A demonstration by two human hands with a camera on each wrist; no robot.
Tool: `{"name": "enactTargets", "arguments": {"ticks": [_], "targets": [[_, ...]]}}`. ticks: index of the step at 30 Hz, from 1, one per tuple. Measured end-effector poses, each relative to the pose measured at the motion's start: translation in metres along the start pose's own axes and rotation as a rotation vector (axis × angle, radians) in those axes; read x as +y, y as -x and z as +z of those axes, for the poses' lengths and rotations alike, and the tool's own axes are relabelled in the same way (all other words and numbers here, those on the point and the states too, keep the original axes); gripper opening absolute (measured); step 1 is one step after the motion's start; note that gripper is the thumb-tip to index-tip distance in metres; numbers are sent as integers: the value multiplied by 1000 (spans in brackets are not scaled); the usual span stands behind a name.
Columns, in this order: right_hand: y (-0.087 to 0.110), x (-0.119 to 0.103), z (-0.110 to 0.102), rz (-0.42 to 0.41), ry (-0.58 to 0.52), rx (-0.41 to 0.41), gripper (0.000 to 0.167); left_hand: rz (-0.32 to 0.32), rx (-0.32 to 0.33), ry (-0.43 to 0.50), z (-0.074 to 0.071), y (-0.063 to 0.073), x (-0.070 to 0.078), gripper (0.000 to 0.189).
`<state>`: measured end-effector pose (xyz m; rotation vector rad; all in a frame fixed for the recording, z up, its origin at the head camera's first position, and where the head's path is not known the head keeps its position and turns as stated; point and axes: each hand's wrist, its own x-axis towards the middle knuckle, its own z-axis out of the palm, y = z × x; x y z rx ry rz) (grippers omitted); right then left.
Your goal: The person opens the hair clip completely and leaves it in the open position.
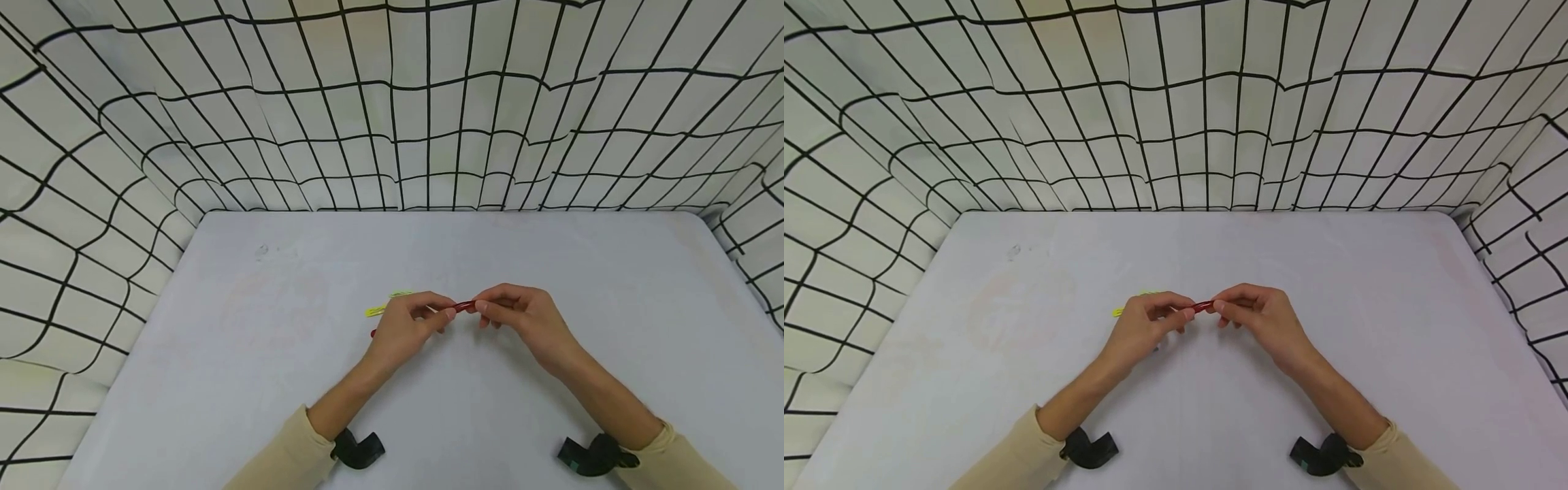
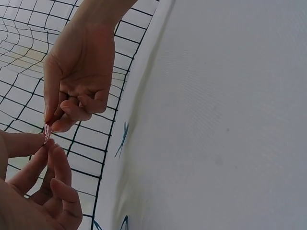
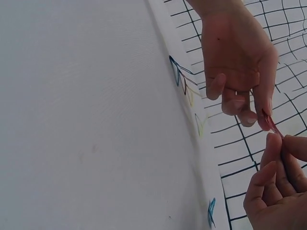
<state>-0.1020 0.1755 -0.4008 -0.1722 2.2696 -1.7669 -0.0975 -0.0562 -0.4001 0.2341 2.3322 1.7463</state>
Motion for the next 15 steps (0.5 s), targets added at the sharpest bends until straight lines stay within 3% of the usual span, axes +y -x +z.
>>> {"name": "enactTargets", "arguments": {"ticks": [8, 15], "targets": [[0, -1, 2, 19, 14, 22, 23, 65, 50, -27, 1, 1, 2, 22], [1, -1, 2, 16, 4, 22, 21, 67, 40, -59, 1, 2, 3, 19]]}}
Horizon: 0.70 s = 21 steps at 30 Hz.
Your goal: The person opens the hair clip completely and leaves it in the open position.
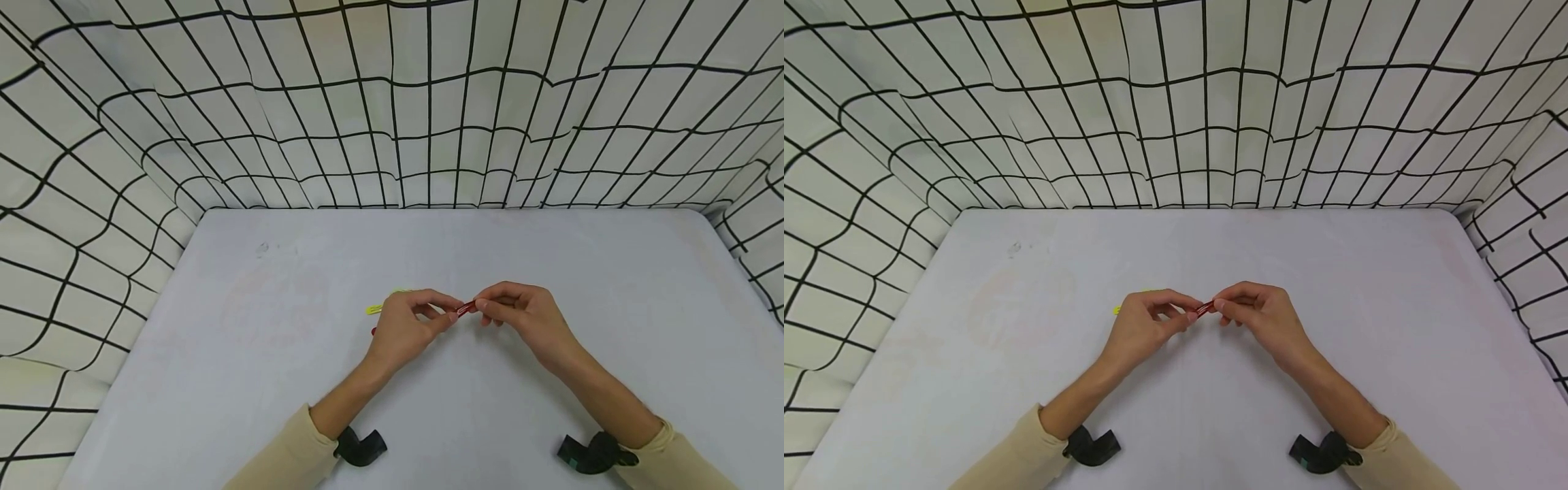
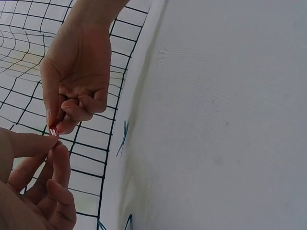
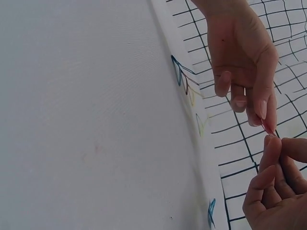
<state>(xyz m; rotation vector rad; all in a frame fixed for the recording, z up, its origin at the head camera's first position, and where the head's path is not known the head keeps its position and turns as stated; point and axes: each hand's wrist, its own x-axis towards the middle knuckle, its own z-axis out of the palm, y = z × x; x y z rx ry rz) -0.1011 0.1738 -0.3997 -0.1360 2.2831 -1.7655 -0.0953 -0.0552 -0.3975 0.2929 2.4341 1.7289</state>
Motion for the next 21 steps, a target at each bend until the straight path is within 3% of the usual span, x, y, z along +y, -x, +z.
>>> {"name": "enactTargets", "arguments": {"ticks": [13, 21], "targets": [[2, -4, 1, -29, 80, 6, 16, -62, -71, -1, -1, -3, 0, 14], [0, -5, -1, -8, 59, -8, 18, -56, -97, 20, 1, -3, 1, 11]]}}
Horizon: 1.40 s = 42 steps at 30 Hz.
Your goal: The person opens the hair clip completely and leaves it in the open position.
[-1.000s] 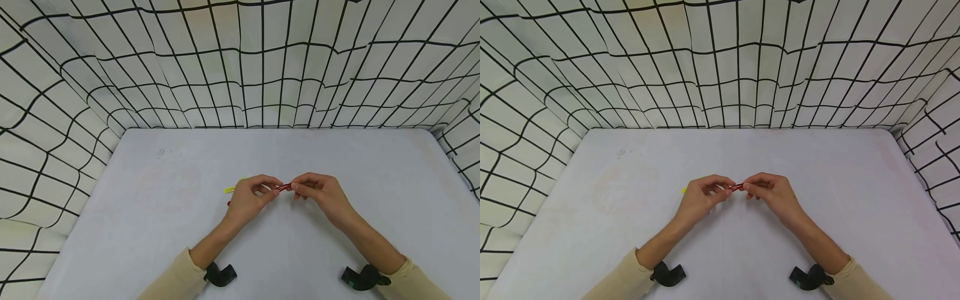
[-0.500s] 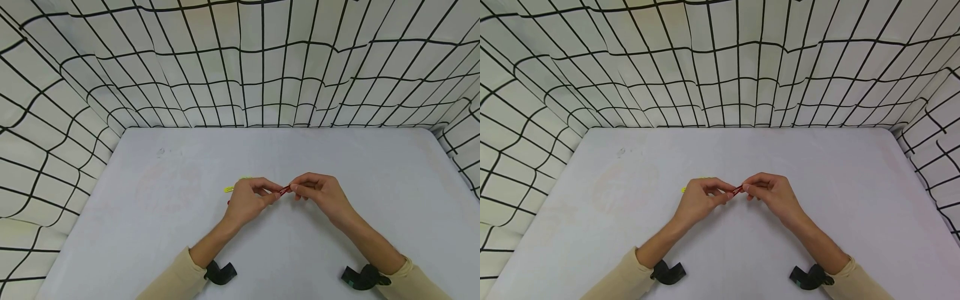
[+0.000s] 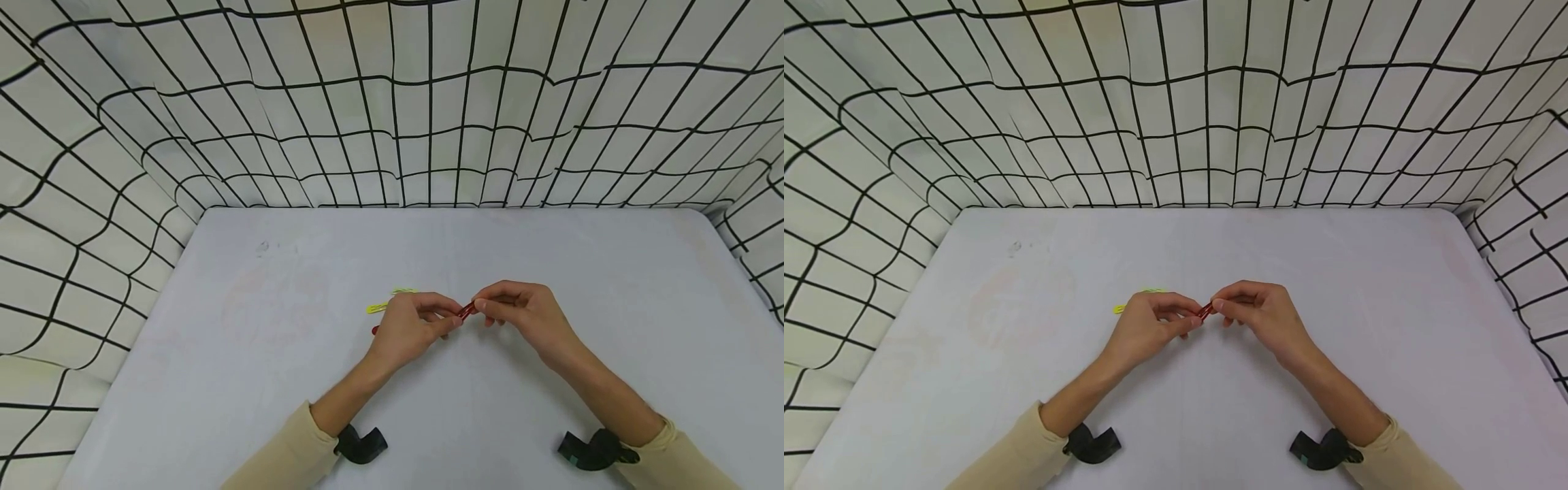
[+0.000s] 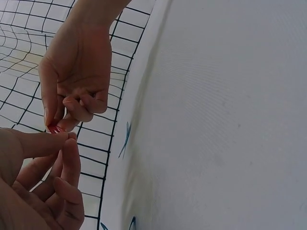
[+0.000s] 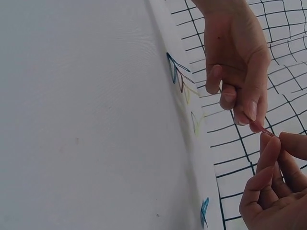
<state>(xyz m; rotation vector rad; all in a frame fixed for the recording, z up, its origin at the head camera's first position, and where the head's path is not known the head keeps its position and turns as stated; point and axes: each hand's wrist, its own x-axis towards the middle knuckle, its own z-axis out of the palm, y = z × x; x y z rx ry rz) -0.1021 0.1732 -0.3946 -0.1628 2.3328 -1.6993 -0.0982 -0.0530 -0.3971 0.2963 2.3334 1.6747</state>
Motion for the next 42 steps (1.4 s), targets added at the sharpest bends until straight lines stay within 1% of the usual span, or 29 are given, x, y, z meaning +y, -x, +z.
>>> {"name": "enactTargets", "arguments": {"ticks": [5, 10, 13, 24, 31, 36, 42], "targets": [[-1, -1, -2, 41, -51, -22, 19, 6, 16, -10, 1, 0, 0, 10], [-2, -1, -2, 65, -87, -34, 19, -17, 28, -8, 2, 2, 1, 10], [-2, -1, -2, 77, -105, -45, 19, -21, 32, 2, 3, 2, 1, 10], [-4, 0, -2, 93, -152, -75, 18, 1, 35, 32, 3, 3, 1, 9], [-4, 2, -3, 103, -208, -97, 14, -8, 31, 24, 4, 4, -1, 9], [-4, 2, -3, 111, -218, -105, 12, -20, 32, 26, 4, 5, 0, 9], [-4, 1, -3, 119, -209, -111, 14, -38, 36, 17, 4, 5, 0, 9]]}}
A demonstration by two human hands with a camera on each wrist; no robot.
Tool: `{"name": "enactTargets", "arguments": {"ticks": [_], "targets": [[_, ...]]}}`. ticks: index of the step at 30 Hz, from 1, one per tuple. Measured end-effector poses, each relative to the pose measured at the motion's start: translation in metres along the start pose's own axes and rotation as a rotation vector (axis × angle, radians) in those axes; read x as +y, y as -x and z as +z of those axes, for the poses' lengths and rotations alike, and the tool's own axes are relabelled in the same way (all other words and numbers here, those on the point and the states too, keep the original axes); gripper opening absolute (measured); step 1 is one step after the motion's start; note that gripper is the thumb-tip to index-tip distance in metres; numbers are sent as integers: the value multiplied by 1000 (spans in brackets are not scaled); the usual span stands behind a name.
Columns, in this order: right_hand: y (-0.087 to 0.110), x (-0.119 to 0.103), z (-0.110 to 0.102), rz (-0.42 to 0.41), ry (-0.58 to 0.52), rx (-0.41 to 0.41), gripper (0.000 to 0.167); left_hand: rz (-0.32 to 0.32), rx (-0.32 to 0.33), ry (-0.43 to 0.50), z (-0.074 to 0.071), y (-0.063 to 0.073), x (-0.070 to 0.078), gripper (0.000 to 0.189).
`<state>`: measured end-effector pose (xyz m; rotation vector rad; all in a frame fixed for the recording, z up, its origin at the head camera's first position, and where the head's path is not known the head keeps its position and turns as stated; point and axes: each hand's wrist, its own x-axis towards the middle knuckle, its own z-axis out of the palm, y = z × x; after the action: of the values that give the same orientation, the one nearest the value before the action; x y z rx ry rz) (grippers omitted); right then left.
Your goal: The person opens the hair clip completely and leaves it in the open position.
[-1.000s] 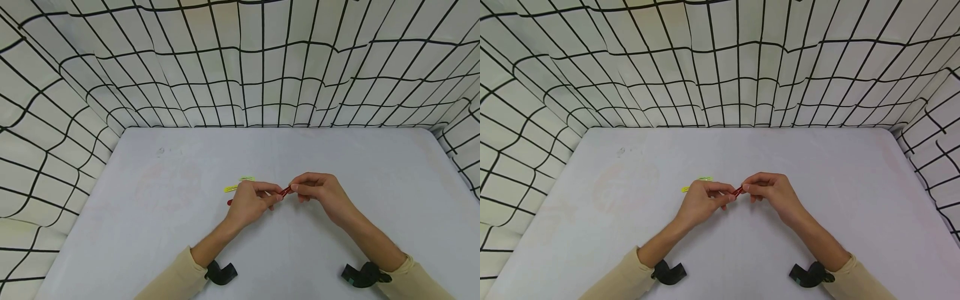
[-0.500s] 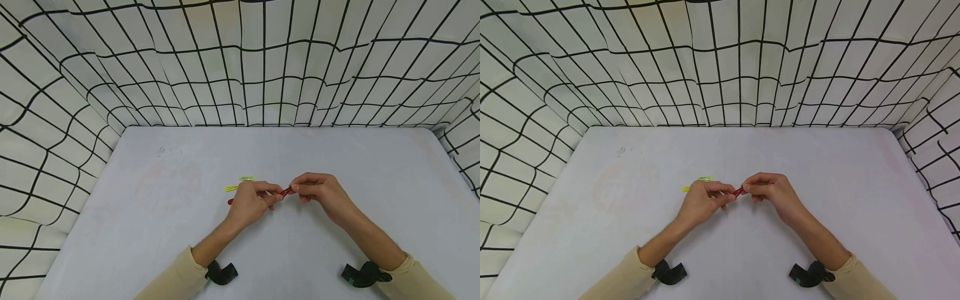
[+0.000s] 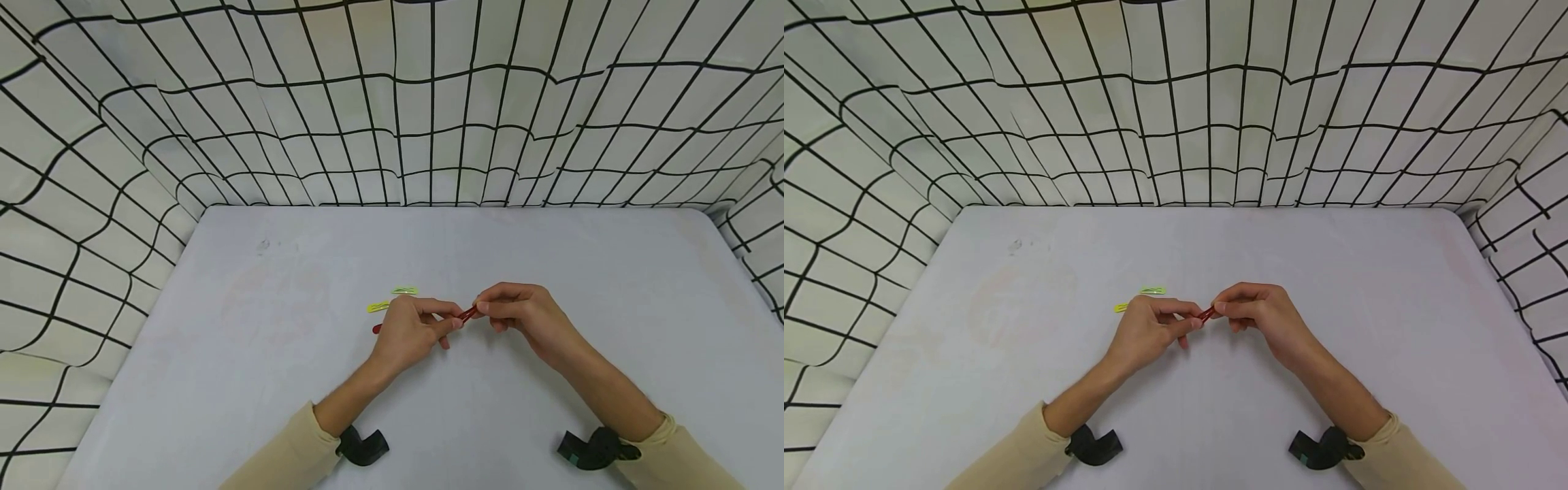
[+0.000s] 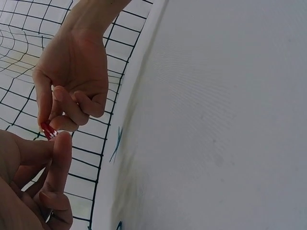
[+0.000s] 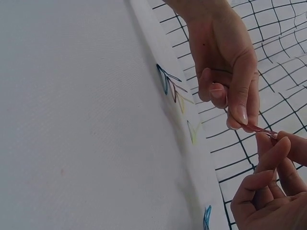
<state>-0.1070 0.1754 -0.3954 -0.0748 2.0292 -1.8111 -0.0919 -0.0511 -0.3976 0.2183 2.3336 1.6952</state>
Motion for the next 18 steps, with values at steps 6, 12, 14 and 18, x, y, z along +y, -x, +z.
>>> {"name": "enactTargets", "arguments": {"ticks": [6, 12, 14, 18], "targets": [[0, 1, -1, 9, -7, 2, 16, 2, -12, 5, 2, 0, 1, 9], [0, 2, -1, -3, 10, 11, 18, 12, -7, -6, 3, 0, 2, 9], [0, 2, -1, -4, 13, 8, 19, 14, -5, -6, 3, 0, 1, 9], [-1, 3, -1, -4, 18, 7, 19, 17, -6, -4, 3, 0, 0, 9]]}}
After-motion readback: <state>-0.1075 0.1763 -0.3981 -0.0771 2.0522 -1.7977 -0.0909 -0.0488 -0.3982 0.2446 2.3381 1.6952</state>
